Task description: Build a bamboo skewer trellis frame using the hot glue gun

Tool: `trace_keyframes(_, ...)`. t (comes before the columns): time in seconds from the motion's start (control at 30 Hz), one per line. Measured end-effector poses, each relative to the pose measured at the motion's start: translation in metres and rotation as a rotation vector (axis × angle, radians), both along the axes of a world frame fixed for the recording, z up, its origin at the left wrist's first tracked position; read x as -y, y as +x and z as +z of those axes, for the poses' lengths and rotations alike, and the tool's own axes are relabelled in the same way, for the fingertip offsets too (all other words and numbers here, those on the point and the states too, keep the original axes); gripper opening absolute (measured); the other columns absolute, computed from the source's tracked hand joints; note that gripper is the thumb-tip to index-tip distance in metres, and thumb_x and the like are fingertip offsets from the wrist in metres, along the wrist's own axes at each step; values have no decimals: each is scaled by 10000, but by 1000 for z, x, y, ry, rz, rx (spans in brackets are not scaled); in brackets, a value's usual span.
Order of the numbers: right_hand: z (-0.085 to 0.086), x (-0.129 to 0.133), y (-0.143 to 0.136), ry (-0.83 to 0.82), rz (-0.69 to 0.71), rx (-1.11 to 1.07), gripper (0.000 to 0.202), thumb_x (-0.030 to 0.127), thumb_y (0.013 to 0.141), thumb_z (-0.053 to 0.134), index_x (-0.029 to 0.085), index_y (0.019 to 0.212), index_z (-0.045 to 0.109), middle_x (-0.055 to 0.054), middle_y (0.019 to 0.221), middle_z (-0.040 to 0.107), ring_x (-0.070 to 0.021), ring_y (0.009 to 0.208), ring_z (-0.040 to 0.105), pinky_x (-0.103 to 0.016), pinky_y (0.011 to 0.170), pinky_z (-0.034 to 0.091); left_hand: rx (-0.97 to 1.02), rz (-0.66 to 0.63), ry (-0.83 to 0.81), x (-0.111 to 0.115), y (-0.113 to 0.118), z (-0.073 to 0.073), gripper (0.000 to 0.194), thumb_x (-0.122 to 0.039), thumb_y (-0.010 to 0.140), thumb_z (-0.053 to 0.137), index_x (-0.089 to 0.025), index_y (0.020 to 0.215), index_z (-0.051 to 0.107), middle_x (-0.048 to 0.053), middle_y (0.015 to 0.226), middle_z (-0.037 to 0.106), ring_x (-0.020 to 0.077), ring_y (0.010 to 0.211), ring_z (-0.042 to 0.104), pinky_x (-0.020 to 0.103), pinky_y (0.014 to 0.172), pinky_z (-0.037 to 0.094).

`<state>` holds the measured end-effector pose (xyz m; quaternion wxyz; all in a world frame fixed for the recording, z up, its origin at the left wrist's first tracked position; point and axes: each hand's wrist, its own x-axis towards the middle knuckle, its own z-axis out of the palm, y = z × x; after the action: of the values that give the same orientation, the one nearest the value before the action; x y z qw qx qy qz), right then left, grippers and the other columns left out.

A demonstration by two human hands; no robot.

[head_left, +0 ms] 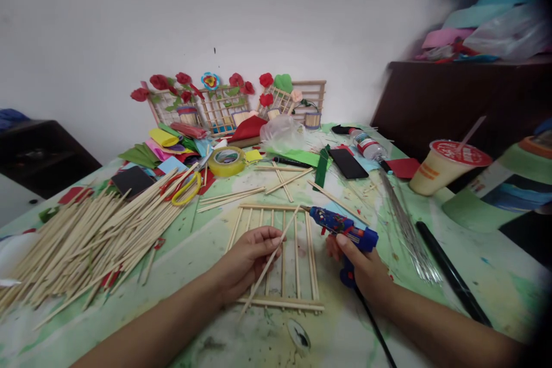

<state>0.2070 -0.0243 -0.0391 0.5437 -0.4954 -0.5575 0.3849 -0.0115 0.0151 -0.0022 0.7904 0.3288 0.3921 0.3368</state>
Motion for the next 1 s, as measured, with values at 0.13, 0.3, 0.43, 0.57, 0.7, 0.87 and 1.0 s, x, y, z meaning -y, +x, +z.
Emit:
trace_keyframes(0.13,-3,0,1,-8,-1,-31,423,515,862,483,199,581,487,-12,587,489,-165,604,500,-303,612,423,-9,-1,11,-1,0,-1,267,-211,620,795,-129,789,605,-23,586,554,36,465,447,130,414,312)
trace_keyframes(0.3,4,1,0,16,-3,-4,415,533,849,484,193,624,565,-36,650,579,-196,703,568,-324,705,446,-22,-6,31,-1,0,-1,263,-230,635,784,-134,799,602,-28,582,541,35,459,424,135,409,293)
trace_keyframes(0.43,7,0,-1,19,-1,6,402,532,841,497,192,665,617,-46,697,620,-212,760,590,-333,745,457,-41,19,46,-1,-1,-2,263,-223,620,790,-137,790,609,-33,595,533,36,478,427,134,429,300)
trace_keyframes(0.57,4,1,0,23,-10,1,394,523,840,509,186,680,634,-53,739,633,-215,784,594,-334,748,458,-117,82,103,-4,-3,0,292,-249,605,803,-147,814,627,-30,637,554,49,545,476,132,498,360)
trace_keyframes(0.7,0,3,1,13,31,-2,390,522,840,511,179,710,644,-62,773,639,-217,793,589,-343,767,456,-188,167,161,-11,-7,3,357,-290,586,809,-138,871,657,-27,665,560,52,557,474,140,523,381)
trace_keyframes(0.87,0,5,1,-20,33,-1,396,537,826,520,176,715,642,-60,753,636,-215,774,581,-334,746,459,-197,203,204,-22,-12,-4,381,-350,612,781,-134,889,634,-37,656,512,54,558,473,149,524,389)
trace_keyframes(1.0,4,5,1,-8,15,-2,416,553,824,512,181,686,635,-62,763,630,-220,790,587,-341,760,456,-229,200,288,-25,-12,-11,356,-397,642,742,-149,841,581,-44,649,488,62,528,466,159,450,343)
